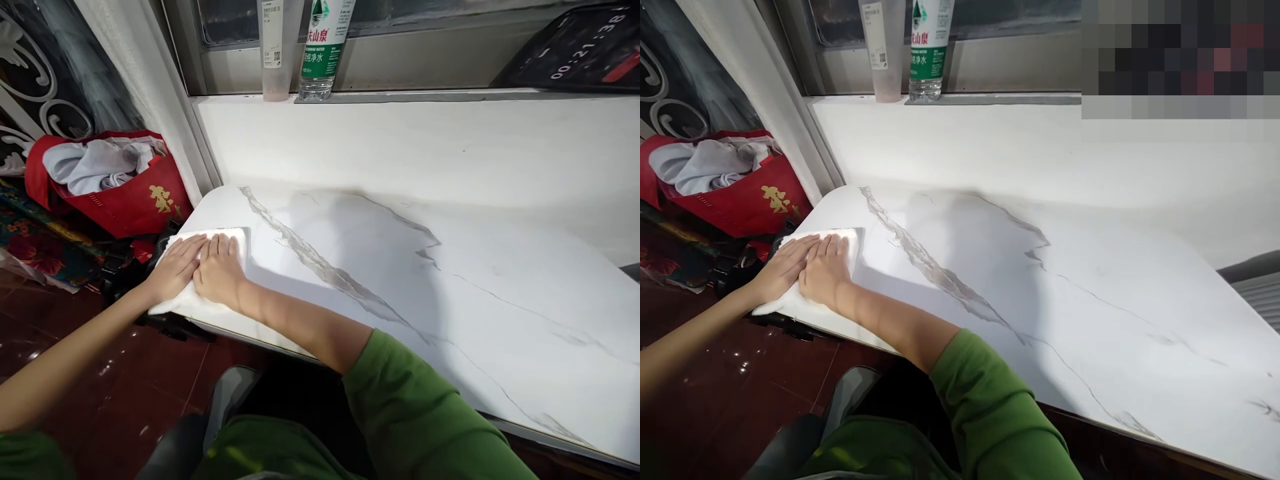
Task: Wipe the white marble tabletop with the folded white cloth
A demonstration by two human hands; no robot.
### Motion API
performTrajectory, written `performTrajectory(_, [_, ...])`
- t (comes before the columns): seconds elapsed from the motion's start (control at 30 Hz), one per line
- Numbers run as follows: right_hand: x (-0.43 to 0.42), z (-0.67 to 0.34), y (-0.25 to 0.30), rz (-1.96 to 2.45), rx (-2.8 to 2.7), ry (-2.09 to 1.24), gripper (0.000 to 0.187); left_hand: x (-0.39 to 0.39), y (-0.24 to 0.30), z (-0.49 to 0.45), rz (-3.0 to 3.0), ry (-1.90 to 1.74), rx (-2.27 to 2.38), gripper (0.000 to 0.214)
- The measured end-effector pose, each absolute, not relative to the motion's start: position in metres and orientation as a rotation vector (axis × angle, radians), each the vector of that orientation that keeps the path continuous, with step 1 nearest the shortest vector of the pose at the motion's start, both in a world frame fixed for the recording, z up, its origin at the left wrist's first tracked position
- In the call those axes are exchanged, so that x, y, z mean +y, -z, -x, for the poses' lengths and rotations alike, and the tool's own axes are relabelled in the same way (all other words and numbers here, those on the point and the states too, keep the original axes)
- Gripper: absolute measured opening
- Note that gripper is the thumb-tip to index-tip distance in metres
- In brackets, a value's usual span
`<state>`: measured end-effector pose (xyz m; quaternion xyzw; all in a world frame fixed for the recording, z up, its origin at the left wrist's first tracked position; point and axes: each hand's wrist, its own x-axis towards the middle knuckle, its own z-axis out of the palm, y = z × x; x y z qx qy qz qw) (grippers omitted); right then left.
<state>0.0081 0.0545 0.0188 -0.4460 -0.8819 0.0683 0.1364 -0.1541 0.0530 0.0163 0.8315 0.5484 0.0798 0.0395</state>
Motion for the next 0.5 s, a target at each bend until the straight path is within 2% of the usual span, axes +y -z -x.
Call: performTrajectory(0.5, [0.243, -0.051, 0.007, 1.464, -2.366, -0.089, 0.055, 0.26, -0.008, 0.089, -2.543, -0.324, 1.672, 0.055])
